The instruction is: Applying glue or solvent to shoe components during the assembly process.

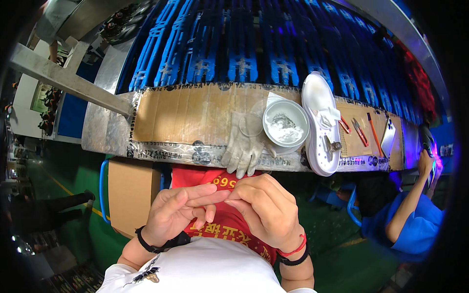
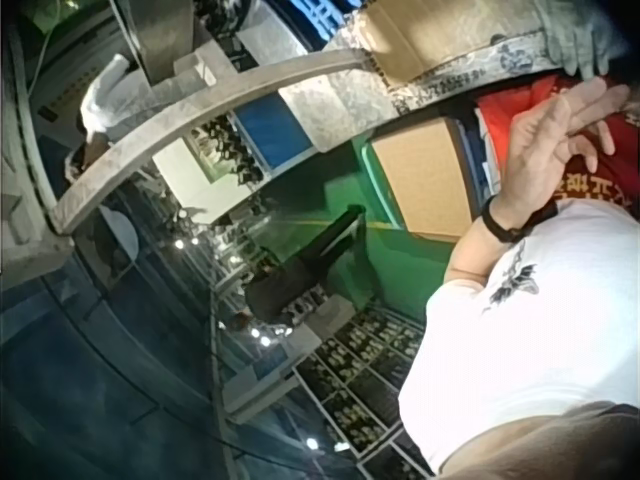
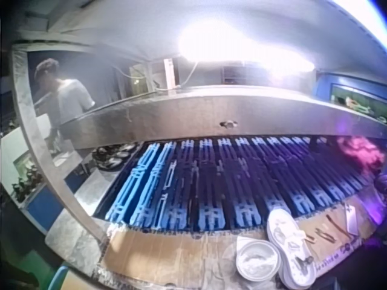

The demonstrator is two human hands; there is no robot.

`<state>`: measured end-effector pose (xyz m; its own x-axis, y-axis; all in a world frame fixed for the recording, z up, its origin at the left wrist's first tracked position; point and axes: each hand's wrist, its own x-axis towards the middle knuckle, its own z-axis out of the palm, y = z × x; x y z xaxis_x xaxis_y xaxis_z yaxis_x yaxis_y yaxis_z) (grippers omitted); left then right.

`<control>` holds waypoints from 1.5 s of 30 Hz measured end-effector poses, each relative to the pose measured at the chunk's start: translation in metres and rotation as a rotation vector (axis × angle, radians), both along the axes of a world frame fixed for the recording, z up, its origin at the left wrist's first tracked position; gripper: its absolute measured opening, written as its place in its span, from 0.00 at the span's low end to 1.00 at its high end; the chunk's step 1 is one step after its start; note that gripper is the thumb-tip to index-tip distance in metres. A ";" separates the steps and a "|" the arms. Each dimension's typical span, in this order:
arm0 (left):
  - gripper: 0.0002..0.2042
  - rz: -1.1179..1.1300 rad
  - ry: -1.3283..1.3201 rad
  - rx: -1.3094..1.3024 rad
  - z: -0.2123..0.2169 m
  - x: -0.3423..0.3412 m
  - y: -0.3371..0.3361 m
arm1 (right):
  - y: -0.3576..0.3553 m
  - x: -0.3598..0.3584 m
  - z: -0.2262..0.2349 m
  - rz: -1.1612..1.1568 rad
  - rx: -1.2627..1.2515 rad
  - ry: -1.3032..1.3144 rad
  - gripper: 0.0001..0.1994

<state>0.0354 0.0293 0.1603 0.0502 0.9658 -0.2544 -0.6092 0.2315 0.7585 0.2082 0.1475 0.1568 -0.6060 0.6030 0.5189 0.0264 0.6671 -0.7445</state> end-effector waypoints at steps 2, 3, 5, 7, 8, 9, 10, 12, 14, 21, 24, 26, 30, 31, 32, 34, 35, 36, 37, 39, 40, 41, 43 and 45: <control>0.25 -0.005 0.007 0.008 -0.002 0.000 -0.001 | 0.000 0.001 0.001 0.016 -0.001 -0.014 0.12; 0.25 -0.010 0.015 0.015 -0.002 0.000 -0.002 | 0.000 0.001 0.001 0.017 -0.011 -0.015 0.12; 0.25 -0.005 0.000 0.006 -0.002 0.003 -0.002 | -0.002 0.001 0.001 0.020 -0.021 -0.017 0.11; 0.25 -0.004 -0.016 -0.003 -0.001 0.004 -0.001 | -0.007 0.000 0.001 -0.037 -0.049 -0.003 0.11; 0.25 -0.003 -0.030 -0.005 -0.001 0.004 -0.001 | -0.009 -0.001 0.000 -0.038 -0.048 -0.005 0.11; 0.25 -0.002 -0.044 -0.007 -0.002 0.003 0.000 | -0.010 -0.003 -0.002 -0.069 -0.022 0.018 0.11; 0.25 -0.004 -0.045 -0.005 -0.002 0.003 0.001 | -0.011 -0.005 -0.004 -0.101 0.004 0.040 0.11; 0.25 0.027 -0.108 -0.036 -0.004 0.002 0.003 | -0.010 -0.007 -0.007 -0.121 0.039 0.058 0.10; 0.25 0.039 -0.112 -0.037 -0.004 -0.001 0.004 | -0.008 -0.011 -0.007 -0.129 0.076 0.084 0.10; 0.27 0.029 -0.131 0.079 -0.015 -0.002 0.000 | -0.012 -0.015 -0.002 -0.177 0.036 0.027 0.10; 0.27 -0.080 -0.148 0.184 -0.024 0.001 0.008 | -0.022 -0.001 0.013 -0.202 -0.142 -0.125 0.01; 0.22 0.021 -0.180 0.101 -0.015 0.001 0.000 | -0.020 -0.003 0.011 -0.147 -0.061 -0.129 0.01; 0.21 0.091 -0.097 0.071 -0.007 -0.001 -0.011 | -0.019 -0.009 0.014 -0.030 -0.119 -0.144 0.01; 0.21 0.083 -0.078 0.044 -0.008 -0.002 -0.012 | -0.018 -0.010 0.013 -0.013 -0.119 -0.153 0.01; 0.21 0.076 -0.081 0.060 -0.010 -0.004 -0.012 | -0.017 -0.011 0.013 0.004 -0.123 -0.165 0.01; 0.21 0.072 -0.084 0.081 -0.008 -0.007 -0.014 | -0.019 -0.014 0.012 0.024 -0.107 -0.171 0.01; 0.21 0.066 -0.092 0.079 -0.008 -0.008 -0.015 | -0.021 -0.017 0.012 0.010 -0.130 -0.155 0.01; 0.21 0.068 -0.106 0.075 -0.005 -0.009 -0.014 | -0.023 -0.019 0.012 -0.012 -0.160 -0.138 0.02; 0.21 0.069 -0.105 0.088 -0.005 -0.011 -0.014 | -0.025 -0.021 0.010 -0.011 -0.148 -0.136 0.02; 0.21 0.078 -0.094 0.109 -0.006 -0.014 -0.014 | -0.030 -0.028 0.005 -0.069 -0.247 -0.070 0.02; 0.21 0.082 -0.088 0.124 -0.008 -0.015 -0.015 | -0.033 -0.031 0.006 -0.085 -0.201 -0.086 0.02; 0.20 0.109 -0.156 0.112 -0.012 -0.013 -0.016 | -0.036 -0.032 0.004 -0.079 -0.185 -0.078 0.02; 0.19 0.149 -0.205 0.120 -0.017 -0.013 -0.017 | -0.041 -0.036 -0.001 -0.102 -0.202 -0.062 0.03; 0.18 0.225 -0.143 0.135 -0.021 -0.013 -0.017 | -0.044 -0.037 0.002 -0.090 -0.103 -0.077 0.03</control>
